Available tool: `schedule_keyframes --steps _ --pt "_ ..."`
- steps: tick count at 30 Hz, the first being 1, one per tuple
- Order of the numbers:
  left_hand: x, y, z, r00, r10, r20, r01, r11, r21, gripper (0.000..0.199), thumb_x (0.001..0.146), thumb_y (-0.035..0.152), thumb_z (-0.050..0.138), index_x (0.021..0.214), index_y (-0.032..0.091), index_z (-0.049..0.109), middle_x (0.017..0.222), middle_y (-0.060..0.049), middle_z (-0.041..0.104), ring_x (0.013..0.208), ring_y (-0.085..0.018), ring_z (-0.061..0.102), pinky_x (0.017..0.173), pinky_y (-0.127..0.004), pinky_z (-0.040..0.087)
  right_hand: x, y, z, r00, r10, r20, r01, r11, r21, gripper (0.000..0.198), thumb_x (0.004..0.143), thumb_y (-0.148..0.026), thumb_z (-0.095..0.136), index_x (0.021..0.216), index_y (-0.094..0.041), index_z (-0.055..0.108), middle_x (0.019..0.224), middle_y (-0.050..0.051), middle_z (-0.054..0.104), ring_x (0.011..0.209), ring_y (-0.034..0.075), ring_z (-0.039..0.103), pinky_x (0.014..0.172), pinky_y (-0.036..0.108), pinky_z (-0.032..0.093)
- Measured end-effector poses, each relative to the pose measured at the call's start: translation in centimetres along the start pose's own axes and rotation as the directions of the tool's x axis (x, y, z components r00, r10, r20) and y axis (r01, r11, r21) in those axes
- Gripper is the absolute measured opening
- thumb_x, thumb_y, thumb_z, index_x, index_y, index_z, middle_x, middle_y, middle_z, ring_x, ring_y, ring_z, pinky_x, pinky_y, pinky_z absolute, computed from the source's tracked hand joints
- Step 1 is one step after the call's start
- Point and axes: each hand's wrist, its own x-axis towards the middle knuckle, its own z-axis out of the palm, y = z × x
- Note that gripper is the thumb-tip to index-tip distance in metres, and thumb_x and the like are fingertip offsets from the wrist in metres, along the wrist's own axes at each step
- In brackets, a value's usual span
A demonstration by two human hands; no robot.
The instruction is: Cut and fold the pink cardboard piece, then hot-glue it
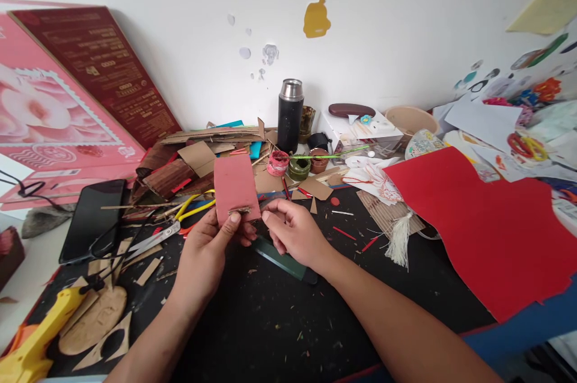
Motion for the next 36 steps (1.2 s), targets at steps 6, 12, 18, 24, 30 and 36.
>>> schedule_keyframes --steps 6,12,18,24,30,36 --pt "0.0 0.1 -0.2 0.998 -0.004 0.057 0.001 0.999 0.042 0.035 0.093 0.053 0.072 0.09 0.019 0.066 0.071 -0.001 0.068 0.061 -0.015 0.061 0.06 -0.028 0.052 0.1 -0.2 -0.3 1.0 0.019 0.008 -0.019 0.994 0.11 0.041 0.095 -0.063 0.061 0.091 -0.023 0.054 0.053 -0.01 0.052 0.038 0.009 0.045 0.04 0.023 0.032" --pt "0.0 0.2 0.3 0.974 -0.052 0.22 0.021 0.99 0.141 0.039 0.093 0.058 0.069 0.09 0.02 0.064 0.069 -0.001 0.066 0.06 -0.016 0.06 0.058 -0.029 0.051 0.2 0.2 -0.4 1.0 0.013 -0.007 -0.012 0.994 0.107 0.044 0.095 -0.065 0.06 0.082 -0.025 0.051 0.047 -0.011 0.046 0.035 0.009 0.043 0.039 0.023 0.031" --pt "-0.4 -0.2 -0.3 0.945 0.322 -0.052 -0.255 0.83 0.495 0.052 0.088 0.049 0.079 0.128 0.024 0.058 0.126 -0.009 0.065 0.106 -0.024 0.066 0.094 -0.042 0.056 -0.1 0.1 -0.2 0.993 -0.024 -0.111 0.015 0.996 -0.082 0.037 0.098 -0.052 0.061 0.075 -0.024 0.051 0.048 -0.01 0.044 0.037 0.009 0.043 0.041 0.023 0.028" --pt "-0.8 0.8 -0.8 0.711 0.658 0.248 -0.56 0.317 0.766 0.023 0.093 0.029 0.076 0.114 0.028 0.07 0.116 -0.009 0.063 0.115 -0.03 0.06 0.099 -0.048 0.049 -0.2 0.0 -0.2 0.989 -0.053 -0.141 0.025 0.981 -0.191 0.04 0.098 -0.048 0.061 0.069 -0.025 0.047 0.048 -0.008 0.046 0.041 0.01 0.042 0.046 0.025 0.029" --pt "-0.7 0.8 -0.5 0.671 0.626 0.398 -0.622 0.183 0.762 0.02 0.095 0.021 0.07 0.112 0.029 0.077 0.109 -0.008 0.068 0.106 -0.028 0.063 0.091 -0.043 0.052 -0.1 0.4 -0.2 0.988 -0.059 -0.142 0.025 0.973 -0.229 0.04 0.099 -0.047 0.06 0.068 -0.024 0.047 0.048 -0.007 0.046 0.044 0.011 0.042 0.048 0.025 0.029" --pt "-0.6 0.7 -0.5 0.619 0.611 0.494 -0.674 0.089 0.734 0.016 0.096 0.017 0.068 0.108 0.025 0.075 0.102 -0.008 0.073 0.099 -0.026 0.064 0.087 -0.04 0.053 0.0 0.9 -0.1 0.99 -0.061 -0.123 0.025 0.961 -0.276 0.038 0.099 -0.045 0.06 0.069 -0.024 0.05 0.05 -0.006 0.049 0.046 0.011 0.043 0.048 0.026 0.028"
